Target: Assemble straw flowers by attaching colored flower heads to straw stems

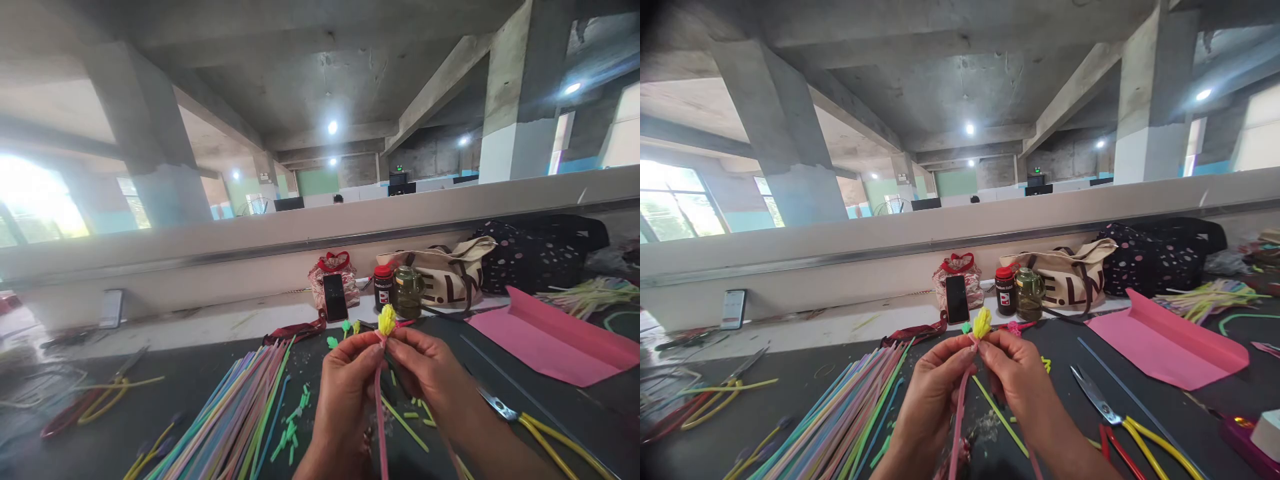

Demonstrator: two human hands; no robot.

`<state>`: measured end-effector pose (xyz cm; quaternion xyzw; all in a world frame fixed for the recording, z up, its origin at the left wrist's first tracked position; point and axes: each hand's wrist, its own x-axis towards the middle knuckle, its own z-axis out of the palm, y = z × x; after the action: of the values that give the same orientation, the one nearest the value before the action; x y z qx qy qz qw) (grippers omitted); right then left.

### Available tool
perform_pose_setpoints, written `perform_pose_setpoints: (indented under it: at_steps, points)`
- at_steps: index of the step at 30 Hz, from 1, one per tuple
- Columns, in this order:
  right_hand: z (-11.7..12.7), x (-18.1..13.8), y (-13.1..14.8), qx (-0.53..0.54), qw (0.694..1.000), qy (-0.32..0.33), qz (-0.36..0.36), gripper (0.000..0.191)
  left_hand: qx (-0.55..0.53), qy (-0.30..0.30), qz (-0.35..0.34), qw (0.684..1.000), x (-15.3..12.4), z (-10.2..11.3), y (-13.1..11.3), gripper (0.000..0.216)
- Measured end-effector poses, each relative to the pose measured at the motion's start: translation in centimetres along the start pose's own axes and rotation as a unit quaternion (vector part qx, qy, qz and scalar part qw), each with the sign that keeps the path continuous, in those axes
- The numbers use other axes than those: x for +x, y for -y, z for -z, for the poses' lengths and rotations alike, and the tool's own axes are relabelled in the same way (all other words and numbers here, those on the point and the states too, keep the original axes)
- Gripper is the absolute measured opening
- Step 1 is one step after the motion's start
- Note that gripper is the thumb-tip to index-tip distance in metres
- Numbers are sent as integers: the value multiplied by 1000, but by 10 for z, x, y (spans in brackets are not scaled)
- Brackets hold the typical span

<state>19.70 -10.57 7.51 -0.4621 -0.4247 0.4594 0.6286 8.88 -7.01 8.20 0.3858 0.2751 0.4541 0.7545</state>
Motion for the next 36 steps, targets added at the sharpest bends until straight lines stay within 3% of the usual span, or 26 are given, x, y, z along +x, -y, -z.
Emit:
perform_pose_setpoints:
  at_steps: [16,26,31,36]
  points:
    - [3,7,-7,47,999,-21,-17,22,165,-60,-158,972,8,1,18,18]
    - [1,8,-8,30,998,-35,-33,23,309,-97,-231,917,3,2,13,11]
    - [-1,3,-5,46,998,-29,-25,27,383,-76,-275,878,1,2,11,14]
    - [3,8,-13,27,999,-25,-27,22,345,-87,-222,908,4,5,16,13]
